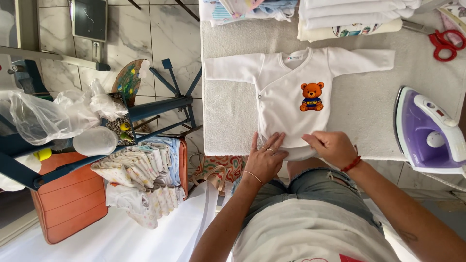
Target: Ironing and folding baby clothes on a work table
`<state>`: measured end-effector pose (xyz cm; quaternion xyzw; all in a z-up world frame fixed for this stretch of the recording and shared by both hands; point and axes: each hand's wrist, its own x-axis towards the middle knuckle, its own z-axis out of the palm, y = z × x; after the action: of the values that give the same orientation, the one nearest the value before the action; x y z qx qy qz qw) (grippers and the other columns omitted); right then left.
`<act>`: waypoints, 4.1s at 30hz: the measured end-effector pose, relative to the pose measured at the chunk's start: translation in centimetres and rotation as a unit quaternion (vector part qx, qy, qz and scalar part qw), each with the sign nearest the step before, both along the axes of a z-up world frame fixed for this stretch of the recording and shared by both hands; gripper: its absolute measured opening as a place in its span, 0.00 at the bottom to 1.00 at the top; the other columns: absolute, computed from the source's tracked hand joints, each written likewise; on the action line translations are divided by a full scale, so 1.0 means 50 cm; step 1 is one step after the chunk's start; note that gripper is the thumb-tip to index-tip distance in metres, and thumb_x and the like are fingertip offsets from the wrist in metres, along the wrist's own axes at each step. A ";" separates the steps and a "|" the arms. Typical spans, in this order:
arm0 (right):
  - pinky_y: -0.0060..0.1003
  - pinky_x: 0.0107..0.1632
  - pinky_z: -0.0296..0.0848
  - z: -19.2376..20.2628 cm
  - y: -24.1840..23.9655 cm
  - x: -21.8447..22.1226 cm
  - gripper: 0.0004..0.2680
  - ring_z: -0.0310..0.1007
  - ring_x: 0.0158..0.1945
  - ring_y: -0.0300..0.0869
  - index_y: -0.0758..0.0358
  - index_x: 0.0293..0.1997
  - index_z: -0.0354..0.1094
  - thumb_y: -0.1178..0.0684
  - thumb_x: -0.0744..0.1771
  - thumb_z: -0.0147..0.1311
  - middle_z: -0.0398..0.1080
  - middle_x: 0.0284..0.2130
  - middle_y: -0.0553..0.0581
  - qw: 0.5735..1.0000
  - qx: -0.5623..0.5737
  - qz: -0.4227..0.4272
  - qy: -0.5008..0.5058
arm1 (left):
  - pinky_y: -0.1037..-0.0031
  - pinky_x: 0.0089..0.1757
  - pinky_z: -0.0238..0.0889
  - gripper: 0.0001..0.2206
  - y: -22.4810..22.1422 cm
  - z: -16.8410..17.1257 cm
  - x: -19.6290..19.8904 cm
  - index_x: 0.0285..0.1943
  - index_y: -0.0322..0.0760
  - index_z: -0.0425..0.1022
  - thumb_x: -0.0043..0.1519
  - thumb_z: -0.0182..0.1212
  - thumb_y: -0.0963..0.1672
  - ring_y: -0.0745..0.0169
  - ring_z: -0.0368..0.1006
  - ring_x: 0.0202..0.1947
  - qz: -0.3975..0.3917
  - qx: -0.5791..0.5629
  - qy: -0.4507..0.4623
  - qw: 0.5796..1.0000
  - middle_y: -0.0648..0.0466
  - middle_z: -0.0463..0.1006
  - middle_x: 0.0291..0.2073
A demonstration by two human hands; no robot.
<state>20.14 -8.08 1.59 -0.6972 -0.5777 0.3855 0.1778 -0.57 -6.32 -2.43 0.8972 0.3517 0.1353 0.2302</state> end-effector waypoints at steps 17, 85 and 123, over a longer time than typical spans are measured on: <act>0.30 0.39 0.65 -0.096 -0.088 0.036 0.04 0.67 0.34 0.41 0.57 0.32 0.66 0.58 0.65 0.45 0.66 0.26 0.48 0.989 0.140 -0.055 0.010 | 0.50 0.56 0.30 0.07 0.002 0.010 -0.004 0.33 0.52 0.71 0.49 0.51 0.42 0.67 0.55 0.58 -0.004 -0.031 0.011 0.999 0.62 0.61 0.57; 0.35 0.34 0.59 -0.076 -0.092 -0.030 0.09 0.60 0.32 0.43 0.58 0.43 0.62 0.52 0.61 0.48 0.59 0.33 0.52 0.912 0.324 0.131 -0.215 | 0.77 0.35 0.61 0.05 0.043 0.000 0.012 0.40 0.48 0.67 0.58 0.50 0.44 0.67 0.66 0.22 -0.083 0.106 -0.105 0.985 0.58 0.65 0.26; 0.38 0.43 0.59 -0.042 -0.043 -0.050 0.03 0.69 0.36 0.43 0.50 0.32 0.65 0.51 0.61 0.48 0.69 0.27 0.48 0.970 -0.216 -0.042 -0.107 | 0.63 0.42 0.55 0.10 -0.004 -0.004 0.093 0.31 0.47 0.63 0.50 0.54 0.52 0.52 0.68 0.38 0.169 -0.274 0.257 0.911 0.55 0.72 0.29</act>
<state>17.62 -10.25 -0.51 -0.7798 -0.4672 0.4160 -0.0238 4.07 -6.50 -2.63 0.7296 0.5686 -0.1644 0.3426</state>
